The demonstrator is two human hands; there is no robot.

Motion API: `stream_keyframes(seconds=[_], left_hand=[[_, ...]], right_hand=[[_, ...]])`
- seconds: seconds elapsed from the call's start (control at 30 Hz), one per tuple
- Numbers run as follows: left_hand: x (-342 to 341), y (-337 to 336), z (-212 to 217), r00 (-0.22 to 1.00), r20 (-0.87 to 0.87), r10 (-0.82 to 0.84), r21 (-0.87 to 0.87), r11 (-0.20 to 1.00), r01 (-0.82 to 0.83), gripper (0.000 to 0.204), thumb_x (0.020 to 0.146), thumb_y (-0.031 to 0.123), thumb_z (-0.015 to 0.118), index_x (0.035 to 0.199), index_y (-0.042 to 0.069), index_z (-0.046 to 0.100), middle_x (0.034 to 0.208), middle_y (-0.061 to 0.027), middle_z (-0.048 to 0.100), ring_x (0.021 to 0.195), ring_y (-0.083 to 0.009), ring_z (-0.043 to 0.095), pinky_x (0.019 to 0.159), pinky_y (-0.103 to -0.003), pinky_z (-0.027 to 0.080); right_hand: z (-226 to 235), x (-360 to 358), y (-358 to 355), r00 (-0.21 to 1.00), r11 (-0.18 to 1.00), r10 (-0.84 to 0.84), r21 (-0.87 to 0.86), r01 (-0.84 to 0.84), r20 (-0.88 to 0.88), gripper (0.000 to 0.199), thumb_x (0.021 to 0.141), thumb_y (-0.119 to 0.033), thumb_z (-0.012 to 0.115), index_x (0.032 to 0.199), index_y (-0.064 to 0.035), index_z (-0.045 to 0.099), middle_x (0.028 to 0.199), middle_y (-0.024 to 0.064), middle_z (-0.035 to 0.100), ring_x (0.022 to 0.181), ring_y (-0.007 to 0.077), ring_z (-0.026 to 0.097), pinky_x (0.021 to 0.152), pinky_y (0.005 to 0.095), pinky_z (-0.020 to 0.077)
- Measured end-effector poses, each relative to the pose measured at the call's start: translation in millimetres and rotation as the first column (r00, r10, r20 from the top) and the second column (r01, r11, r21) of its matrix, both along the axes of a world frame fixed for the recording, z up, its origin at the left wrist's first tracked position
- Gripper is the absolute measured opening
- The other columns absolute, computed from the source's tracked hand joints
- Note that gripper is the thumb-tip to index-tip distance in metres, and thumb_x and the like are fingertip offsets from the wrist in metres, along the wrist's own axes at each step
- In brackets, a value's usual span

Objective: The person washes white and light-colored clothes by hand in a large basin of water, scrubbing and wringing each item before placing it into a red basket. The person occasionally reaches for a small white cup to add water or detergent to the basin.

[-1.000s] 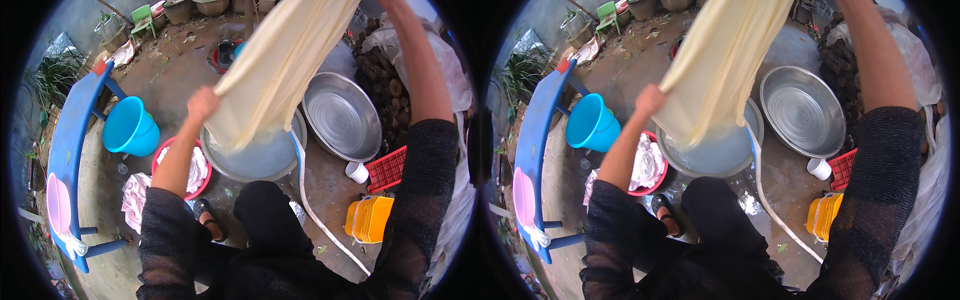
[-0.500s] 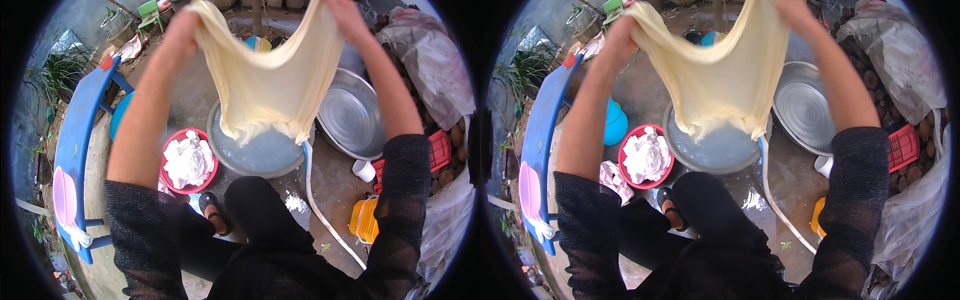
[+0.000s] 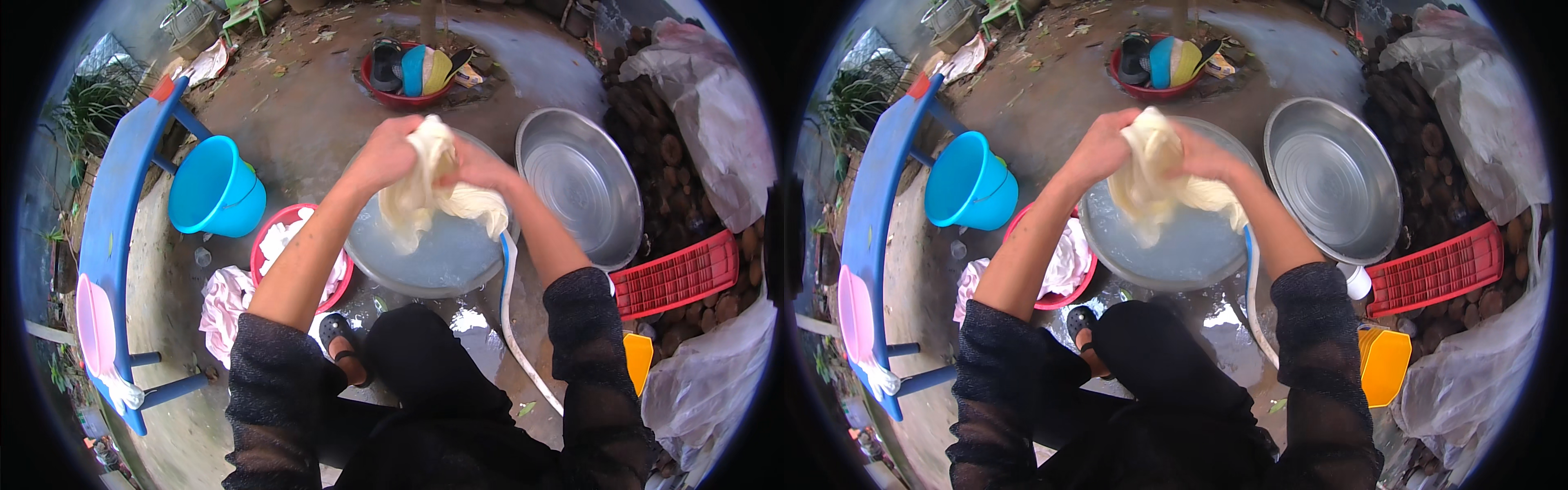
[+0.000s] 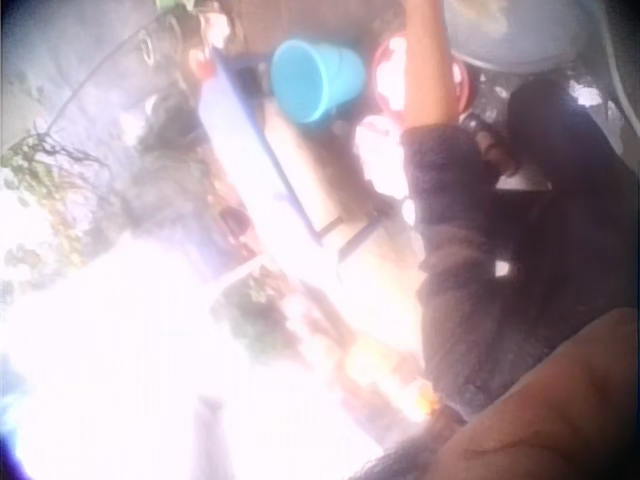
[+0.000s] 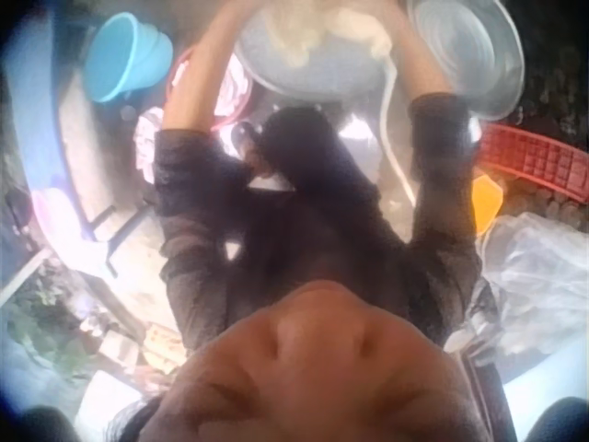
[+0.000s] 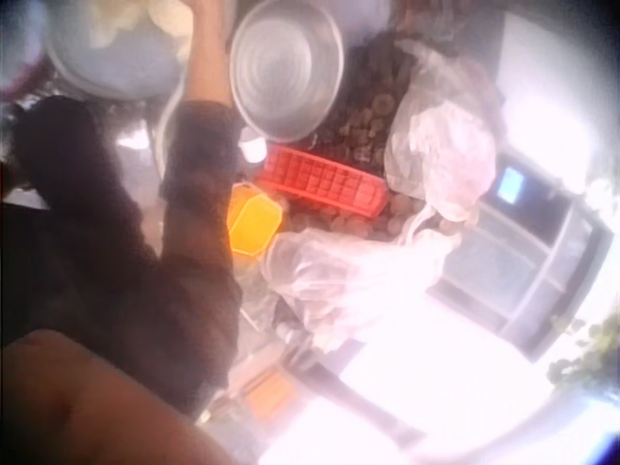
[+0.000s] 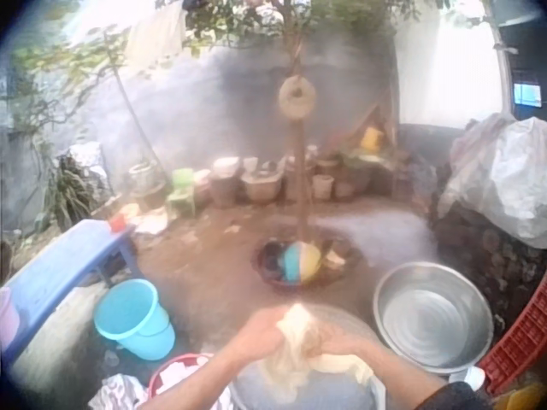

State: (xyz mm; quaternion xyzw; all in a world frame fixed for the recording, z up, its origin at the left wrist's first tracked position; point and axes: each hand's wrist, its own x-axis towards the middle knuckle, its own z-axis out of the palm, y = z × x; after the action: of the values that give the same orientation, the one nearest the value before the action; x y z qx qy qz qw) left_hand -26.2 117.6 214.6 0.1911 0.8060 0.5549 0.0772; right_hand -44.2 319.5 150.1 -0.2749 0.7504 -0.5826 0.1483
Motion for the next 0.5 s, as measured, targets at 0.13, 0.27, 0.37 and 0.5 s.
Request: stream_keyframes(seconds=[0.13, 0.27, 0.37, 0.5], left_hand=[[-0.6, 2.4, 47.2, 0.989, -0.068, -0.128, 0.106, 0.985, 0.135, 0.02, 0.089, 0.013, 0.058, 0.104, 0.003, 0.066, 0.095, -0.0032, 0.067, 0.091, -0.0104, 0.058, 0.081, -0.027, 0.047], [-37.8, -55.8, 21.2, 0.955, -0.254, 0.152, 0.047, 0.988, -0.145, 0.033, 0.089, 0.009, 0.055, 0.121, 0.002, 0.059, 0.104, -0.01, 0.069, 0.092, -0.0179, 0.064, 0.085, -0.031, 0.049], [-39.3, -98.5, -36.1, 0.904, -0.359, 0.231, -0.377, 0.85, -0.367, 0.03, 0.083, 0.008, 0.059, 0.112, 0.004, 0.065, 0.102, -0.0138, 0.07, 0.094, -0.0218, 0.067, 0.086, -0.034, 0.05], [-15.8, -102.2, -74.3, 0.987, 0.117, 0.109, -0.15, 0.984, -0.091, 0.044, 0.076, 0.015, 0.069, 0.119, 0.006, 0.062, 0.111, -0.0154, 0.068, 0.104, -0.0273, 0.064, 0.091, -0.034, 0.048]], right_hand=[[-26.4, 22.0, -22.1, 0.969, 0.985, -0.158, 0.105, 0.14, 0.192, 0.075, 0.072, -0.027, 0.079, 0.136, -0.0033, 0.046, 0.132, 0.0127, 0.054, 0.119, 0.02, 0.053, 0.101, 0.0357, 0.0425], [-4.0, 3.8, -20.7, 0.773, 0.756, -0.597, 0.475, 0.451, 0.215, 0.055, 0.076, -0.024, 0.077, 0.117, 0.0067, 0.061, 0.108, 0.015, 0.067, 0.094, 0.0213, 0.066, 0.082, 0.0355, 0.0524], [26.2, -13.0, 13.0, 0.829, 0.86, -0.509, 0.164, 0.483, 0.23, 0.037, 0.08, -0.018, 0.073, 0.104, 0.0095, 0.067, 0.094, 0.014, 0.071, 0.077, 0.0211, 0.069, 0.069, 0.0333, 0.0546], [125.8, -17.3, 11.5, 0.807, 0.847, -0.492, -0.036, 0.531, 0.325, 0.035, 0.082, -0.016, 0.07, 0.106, 0.0087, 0.065, 0.097, 0.0155, 0.07, 0.081, 0.0238, 0.07, 0.073, 0.0359, 0.0572]])
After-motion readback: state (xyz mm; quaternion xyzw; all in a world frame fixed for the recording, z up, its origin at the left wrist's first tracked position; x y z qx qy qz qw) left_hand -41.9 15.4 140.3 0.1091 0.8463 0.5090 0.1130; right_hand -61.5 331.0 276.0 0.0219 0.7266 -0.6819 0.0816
